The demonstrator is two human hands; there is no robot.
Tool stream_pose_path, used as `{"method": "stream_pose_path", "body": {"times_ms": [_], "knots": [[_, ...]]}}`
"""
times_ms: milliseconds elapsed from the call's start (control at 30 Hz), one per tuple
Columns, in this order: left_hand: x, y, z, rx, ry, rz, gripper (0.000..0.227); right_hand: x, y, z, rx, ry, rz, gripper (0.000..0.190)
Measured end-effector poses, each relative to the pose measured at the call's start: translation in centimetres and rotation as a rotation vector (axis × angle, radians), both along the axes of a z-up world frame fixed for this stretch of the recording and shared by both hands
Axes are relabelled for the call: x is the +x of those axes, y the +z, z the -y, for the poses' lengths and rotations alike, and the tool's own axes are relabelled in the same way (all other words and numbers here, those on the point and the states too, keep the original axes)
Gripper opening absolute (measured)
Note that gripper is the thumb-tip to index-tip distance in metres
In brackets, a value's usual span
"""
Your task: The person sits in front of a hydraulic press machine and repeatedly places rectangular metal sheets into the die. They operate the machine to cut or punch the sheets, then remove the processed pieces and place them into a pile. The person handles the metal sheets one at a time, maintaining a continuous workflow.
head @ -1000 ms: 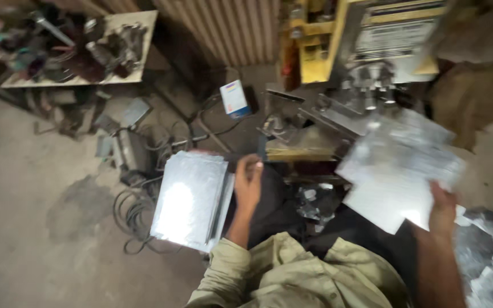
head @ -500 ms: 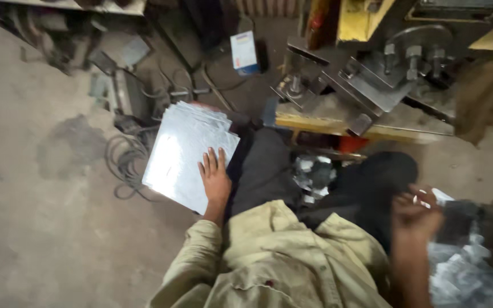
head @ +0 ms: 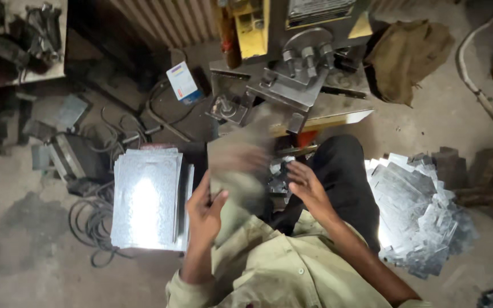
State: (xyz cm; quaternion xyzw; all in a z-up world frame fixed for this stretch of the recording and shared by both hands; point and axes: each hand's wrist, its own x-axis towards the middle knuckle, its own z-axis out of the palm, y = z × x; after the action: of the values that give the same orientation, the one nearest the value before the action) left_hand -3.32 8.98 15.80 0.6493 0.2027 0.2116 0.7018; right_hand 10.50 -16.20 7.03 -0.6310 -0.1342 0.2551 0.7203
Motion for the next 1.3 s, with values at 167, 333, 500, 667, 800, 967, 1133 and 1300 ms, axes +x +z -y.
{"method": "stream_pose_path", "body": {"times_ms": [167, 333, 500, 667, 800, 967, 1133, 1300], "knots": [[9.6, -0.3, 1.4, -0.378, -0.282, 0.029, 0.073, -0.2, -0.5, 2.9, -0.03, -0.273, -0.206, 0.045], [13.1, 3.9, 2.3, 0.429, -0.224, 0.199, 0.072, 0.1, 2.4, 3.3, 0.106, -0.427, -0.081, 0.04], [11.2, 7.0, 2.8, 0.702, -0.117, 0.26, 0.049, 1.8, 4.3, 0.2, 0.235, -0.537, -0.131, 0.042], [9.9, 8.1, 4.2, 0.944, -0.339, 0.211, 0.052, 7.0, 5.2, -2.8, 0.253, -0.573, -0.171, 0.035], [10.2, 9.2, 5.0, 1.189, -0.518, 0.185, 0.075, 8.4, 4.4, -2.7, 0.303, -0.572, -0.143, 0.032], [11.8, 5.0, 6.1, 1.612, -0.264, 0.013, 0.068, 8.7, 3.5, -2.3, 0.281, -0.582, -0.129, 0.03], [13.5, 2.1, 5.4, 1.461, -0.208, 0.2, 0.054, 8.6, 4.3, -2.5, 0.29, -0.551, -0.129, 0.032], [12.1, 2.8, 5.5, 1.422, -0.188, 0.239, 0.051, 7.8, 4.2, -1.1, 0.28, -0.492, -0.291, 0.051]]}}
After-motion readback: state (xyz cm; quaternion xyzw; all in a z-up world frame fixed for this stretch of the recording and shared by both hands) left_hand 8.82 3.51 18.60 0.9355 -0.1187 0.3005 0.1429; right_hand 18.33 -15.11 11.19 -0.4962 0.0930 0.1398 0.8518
